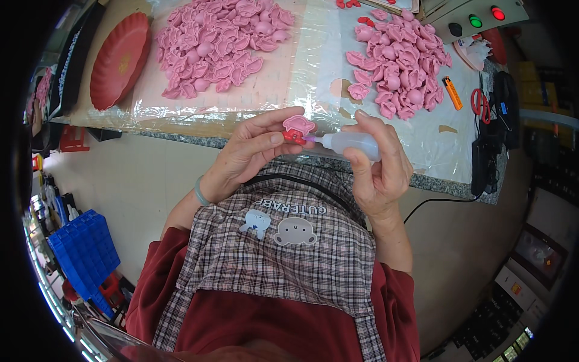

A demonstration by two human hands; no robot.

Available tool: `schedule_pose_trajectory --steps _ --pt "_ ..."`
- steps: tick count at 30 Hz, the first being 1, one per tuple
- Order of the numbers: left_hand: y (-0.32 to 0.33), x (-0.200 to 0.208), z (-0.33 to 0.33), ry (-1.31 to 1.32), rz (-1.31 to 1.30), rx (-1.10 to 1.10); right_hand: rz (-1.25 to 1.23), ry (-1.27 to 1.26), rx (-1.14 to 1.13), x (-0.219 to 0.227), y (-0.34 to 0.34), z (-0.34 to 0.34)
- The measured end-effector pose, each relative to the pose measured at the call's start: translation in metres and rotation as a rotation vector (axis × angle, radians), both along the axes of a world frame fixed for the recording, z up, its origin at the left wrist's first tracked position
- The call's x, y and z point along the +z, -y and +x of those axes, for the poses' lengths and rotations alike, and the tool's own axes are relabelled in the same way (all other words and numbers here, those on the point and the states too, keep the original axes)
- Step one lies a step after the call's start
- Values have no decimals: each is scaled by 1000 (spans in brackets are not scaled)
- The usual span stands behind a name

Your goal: Gluing small pink plastic components together at a factory workbench.

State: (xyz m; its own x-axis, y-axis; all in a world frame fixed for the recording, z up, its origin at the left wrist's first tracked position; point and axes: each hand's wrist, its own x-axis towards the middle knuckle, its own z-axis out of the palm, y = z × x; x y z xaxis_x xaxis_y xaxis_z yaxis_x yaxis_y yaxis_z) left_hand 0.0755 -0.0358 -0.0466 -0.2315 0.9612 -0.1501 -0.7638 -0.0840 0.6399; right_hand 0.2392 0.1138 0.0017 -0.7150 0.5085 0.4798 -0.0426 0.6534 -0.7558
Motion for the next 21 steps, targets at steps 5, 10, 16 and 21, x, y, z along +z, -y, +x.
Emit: schedule_pose_trajectory --steps 5,10,16,21 --pt "0 -1 0 -4 -5 5 108 17 28 3 2 -2" --pt "-2 3 0 36 -7 -5 53 -12 5 1 -1 0" --pt "0 -1 1 32 -15 -12 -503 -172 -26 -10 -12 -3" --pt "3 -1 7 18 -29 -73 -765 -128 -8 -21 -25 -16"
